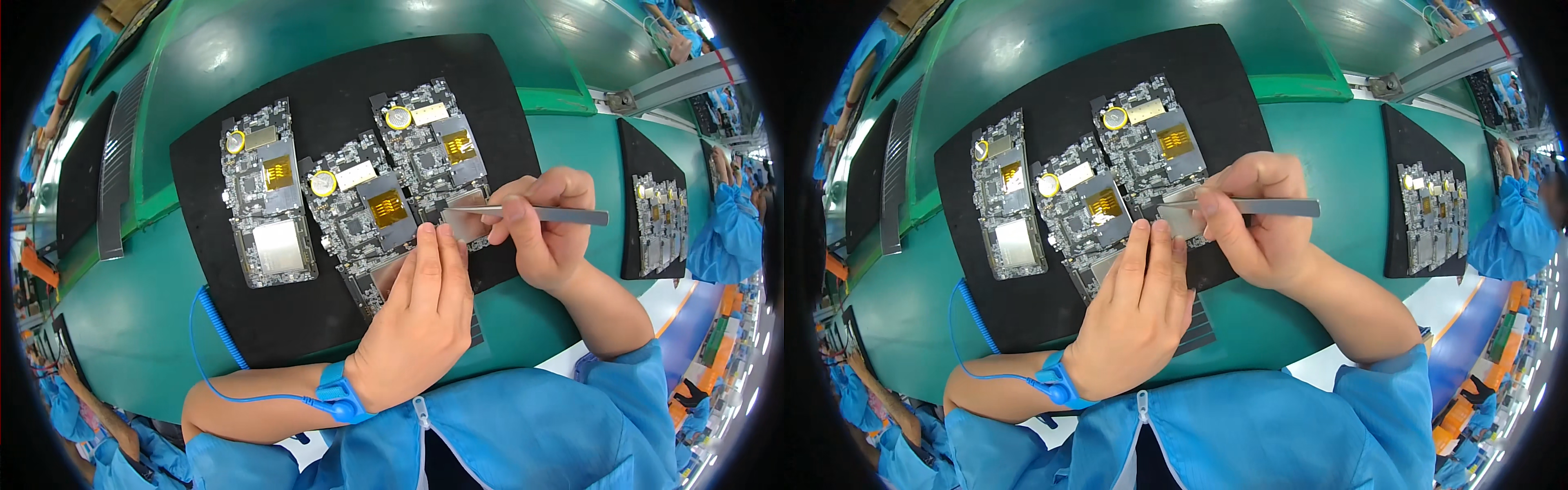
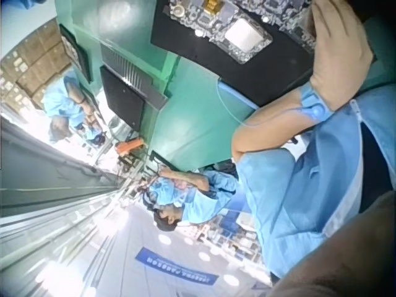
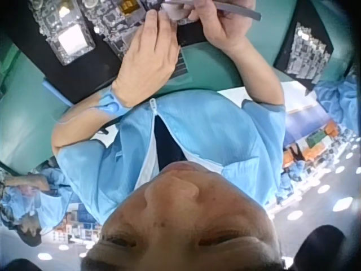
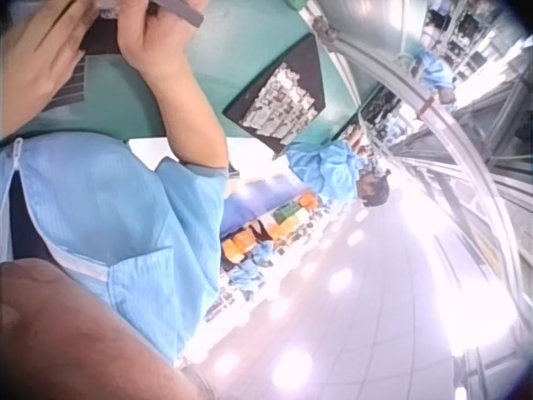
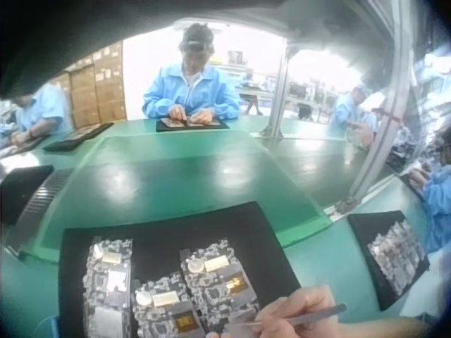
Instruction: The person uses tweezers to pick up small metallic components from a tray and places them onto specific spots on several circuit boards arranged on a green workbench. The person repeats this process for multiple boards, handling each component individually with precision.
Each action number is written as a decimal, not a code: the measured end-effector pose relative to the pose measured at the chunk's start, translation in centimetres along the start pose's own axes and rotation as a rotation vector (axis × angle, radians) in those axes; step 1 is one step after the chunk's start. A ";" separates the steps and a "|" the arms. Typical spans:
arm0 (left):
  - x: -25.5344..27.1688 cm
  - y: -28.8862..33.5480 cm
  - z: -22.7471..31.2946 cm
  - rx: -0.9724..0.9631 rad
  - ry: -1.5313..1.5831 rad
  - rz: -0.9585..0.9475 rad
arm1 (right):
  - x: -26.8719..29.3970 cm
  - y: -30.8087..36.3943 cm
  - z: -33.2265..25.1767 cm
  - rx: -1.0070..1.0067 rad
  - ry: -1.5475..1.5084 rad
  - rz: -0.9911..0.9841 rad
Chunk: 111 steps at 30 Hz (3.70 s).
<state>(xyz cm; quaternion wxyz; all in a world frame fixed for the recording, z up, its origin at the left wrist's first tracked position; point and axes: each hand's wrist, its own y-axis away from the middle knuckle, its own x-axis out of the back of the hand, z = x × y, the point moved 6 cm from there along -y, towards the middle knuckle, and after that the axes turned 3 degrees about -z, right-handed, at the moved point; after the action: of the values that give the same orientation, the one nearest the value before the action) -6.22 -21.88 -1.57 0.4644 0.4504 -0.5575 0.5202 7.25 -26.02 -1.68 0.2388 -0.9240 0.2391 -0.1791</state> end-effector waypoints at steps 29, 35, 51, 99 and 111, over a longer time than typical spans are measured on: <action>1.9 4.7 6.0 -0.313 0.086 -0.121 | 1.5 3.8 -2.7 -0.517 -0.325 0.262; 1.1 5.0 6.6 -0.310 0.065 -0.158 | 0.5 11.0 -4.1 -0.638 -0.211 0.186; 1.2 4.9 6.5 -0.346 0.043 -0.135 | -0.1 12.5 -4.6 -0.474 -0.064 0.158; 0.9 7.9 3.1 -0.503 0.355 -0.019 | 0.2 9.2 -4.0 -0.659 -0.295 0.212; 0.5 6.7 3.3 -0.425 0.388 -0.110 | 0.8 12.0 -4.3 -0.558 -0.109 0.106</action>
<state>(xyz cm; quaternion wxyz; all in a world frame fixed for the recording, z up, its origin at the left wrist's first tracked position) -13.08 -24.85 -2.29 0.6738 0.2650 -0.5294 0.4422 1.70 -37.20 -4.32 -0.0030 -0.9485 0.3137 -0.0436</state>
